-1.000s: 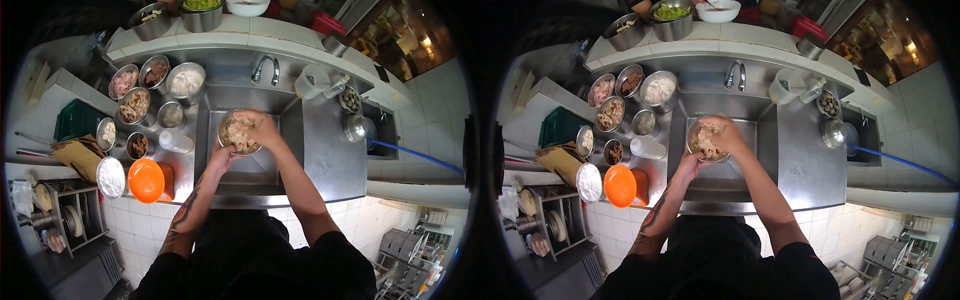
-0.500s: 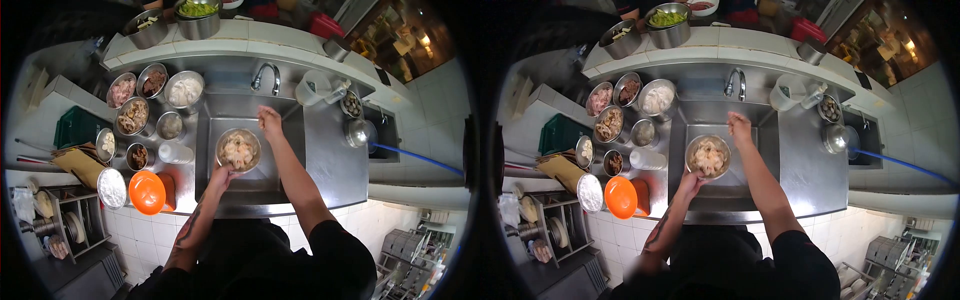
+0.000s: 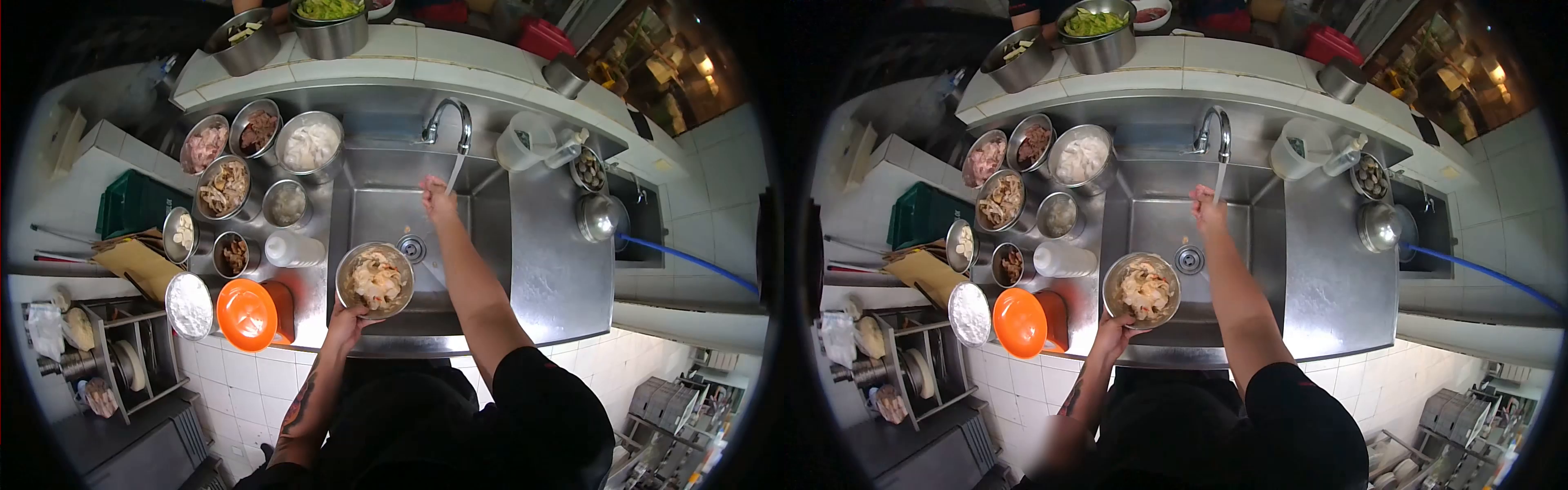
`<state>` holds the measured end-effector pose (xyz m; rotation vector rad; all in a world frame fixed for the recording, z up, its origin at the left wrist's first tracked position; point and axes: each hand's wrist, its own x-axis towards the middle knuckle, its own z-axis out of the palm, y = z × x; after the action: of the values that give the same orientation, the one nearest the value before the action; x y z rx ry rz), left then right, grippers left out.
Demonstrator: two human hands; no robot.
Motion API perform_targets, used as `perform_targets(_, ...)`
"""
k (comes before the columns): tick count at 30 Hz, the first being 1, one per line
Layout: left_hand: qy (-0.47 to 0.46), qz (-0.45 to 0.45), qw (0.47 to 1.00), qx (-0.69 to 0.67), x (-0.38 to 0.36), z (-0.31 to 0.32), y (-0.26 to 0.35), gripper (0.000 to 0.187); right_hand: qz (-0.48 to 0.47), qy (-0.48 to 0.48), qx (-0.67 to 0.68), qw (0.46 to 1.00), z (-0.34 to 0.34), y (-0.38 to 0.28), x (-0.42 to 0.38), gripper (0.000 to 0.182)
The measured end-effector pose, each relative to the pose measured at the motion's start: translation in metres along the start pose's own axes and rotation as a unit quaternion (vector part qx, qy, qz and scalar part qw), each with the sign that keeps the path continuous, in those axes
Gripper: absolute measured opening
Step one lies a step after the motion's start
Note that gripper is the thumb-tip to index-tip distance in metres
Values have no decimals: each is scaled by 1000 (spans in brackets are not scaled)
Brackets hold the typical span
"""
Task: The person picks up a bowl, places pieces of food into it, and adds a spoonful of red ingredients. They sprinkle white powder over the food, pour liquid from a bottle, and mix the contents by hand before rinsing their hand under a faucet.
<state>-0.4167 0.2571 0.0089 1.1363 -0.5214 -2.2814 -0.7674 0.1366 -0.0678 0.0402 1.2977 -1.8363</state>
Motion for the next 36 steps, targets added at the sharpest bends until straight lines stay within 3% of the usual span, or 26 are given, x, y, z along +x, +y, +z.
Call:
perform_targets(2,-2,-9,1000,6,-2,-3,3,75,6,-68,-153,986,-26,-1,10,14)
perform_targets(3,-2,-17,1000,9,-3,-4,4,76,5,-67,-153,986,-25,-2,8,14)
perform_targets(5,8,-18,1000,11,-5,-3,3,77,-87,54,-377,921,-23,-5,5,17)
perform_targets(6,17,-20,1000,14,-6,-3,4,78,-87,53,-377,921,-26,-16,-7,17)
perform_targets(8,19,-3,1000,20,-12,-2,6,75,-69,-148,-544,823,-34,-45,-34,17)
perform_targets(9,22,8,999,25,-15,-1,4,72,-67,-149,-545,822,-33,-46,-36,17)
perform_targets(11,17,5,1000,20,-18,-2,2,72,-75,-144,-344,925,-33,-49,-39,21)
perform_targets(15,-5,3,1000,22,-13,-9,-1,72,-106,-149,-411,893,-11,-74,-45,17)
perform_targets(17,-4,3,1000,21,-12,-12,-3,73,-116,-101,-406,901,-10,-79,-55,15)
perform_targets(27,13,-1,1000,11,-24,5,18,77,-69,-120,-332,933,-27,-79,-70,9)
perform_targets(29,12,-2,1000,8,-20,4,20,76,-32,-72,-75,994,-19,-66,-58,7)
perform_targets(30,12,-4,1000,4,-18,4,20,75,-31,-71,-75,994,-18,-64,-48,7)
perform_targets(32,10,-5,1000,1,-16,6,20,74,78,-72,101,989,-15,-58,-22,26)
perform_targets(36,3,13,1000,5,-13,7,21,74,126,-40,204,970,-12,-31,20,38)
